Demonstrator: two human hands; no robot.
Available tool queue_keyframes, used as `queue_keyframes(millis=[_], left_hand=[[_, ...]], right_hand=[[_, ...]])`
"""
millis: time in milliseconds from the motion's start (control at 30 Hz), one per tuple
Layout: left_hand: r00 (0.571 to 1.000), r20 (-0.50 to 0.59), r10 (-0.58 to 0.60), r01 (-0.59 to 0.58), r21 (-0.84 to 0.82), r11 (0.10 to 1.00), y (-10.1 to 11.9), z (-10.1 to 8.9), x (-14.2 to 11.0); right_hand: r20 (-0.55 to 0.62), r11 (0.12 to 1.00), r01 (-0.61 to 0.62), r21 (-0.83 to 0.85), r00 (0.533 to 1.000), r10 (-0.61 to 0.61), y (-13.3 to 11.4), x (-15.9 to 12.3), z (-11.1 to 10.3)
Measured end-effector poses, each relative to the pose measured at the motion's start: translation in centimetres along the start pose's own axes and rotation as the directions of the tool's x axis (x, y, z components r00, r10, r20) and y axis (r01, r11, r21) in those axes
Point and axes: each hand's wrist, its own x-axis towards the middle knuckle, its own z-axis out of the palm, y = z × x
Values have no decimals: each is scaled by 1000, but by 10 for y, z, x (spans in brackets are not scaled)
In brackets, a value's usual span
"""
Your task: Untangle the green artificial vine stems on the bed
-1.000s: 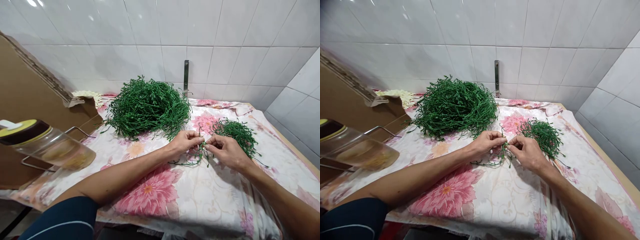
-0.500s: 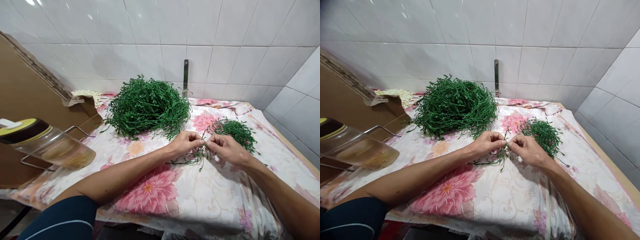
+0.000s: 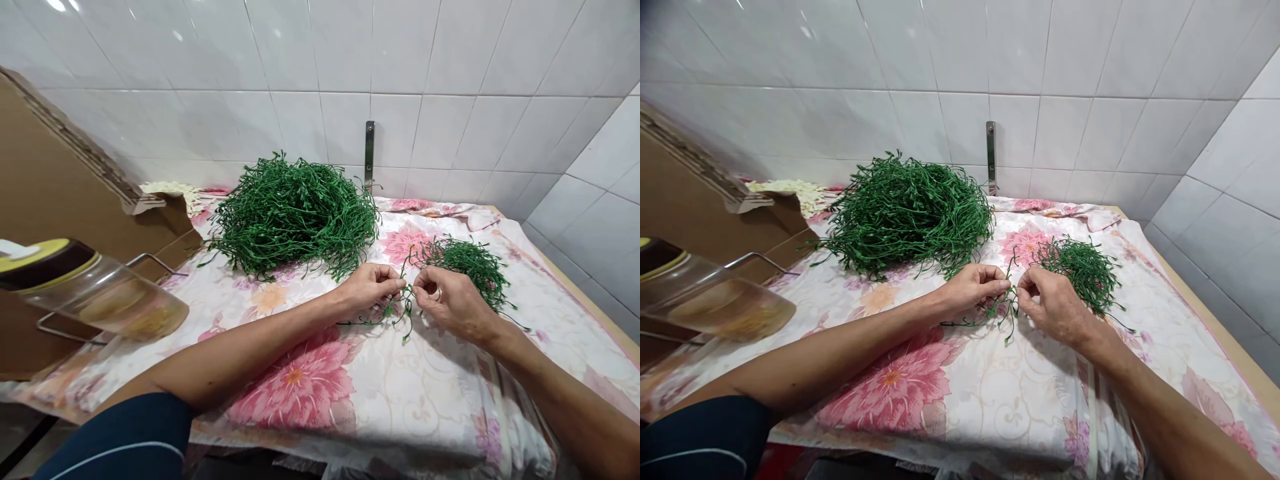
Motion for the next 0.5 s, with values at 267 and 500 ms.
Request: queue_keyframes(millis=[267, 500], left_hand=[[999, 22, 37, -37, -3, 999, -1, 3, -2], [998, -32, 46, -47, -17, 999, -3, 7, -2]], right_hand=[[48, 981, -96, 170, 995, 89, -1, -1, 5], [37, 984, -125, 128, 992, 121, -5, 1, 4]])
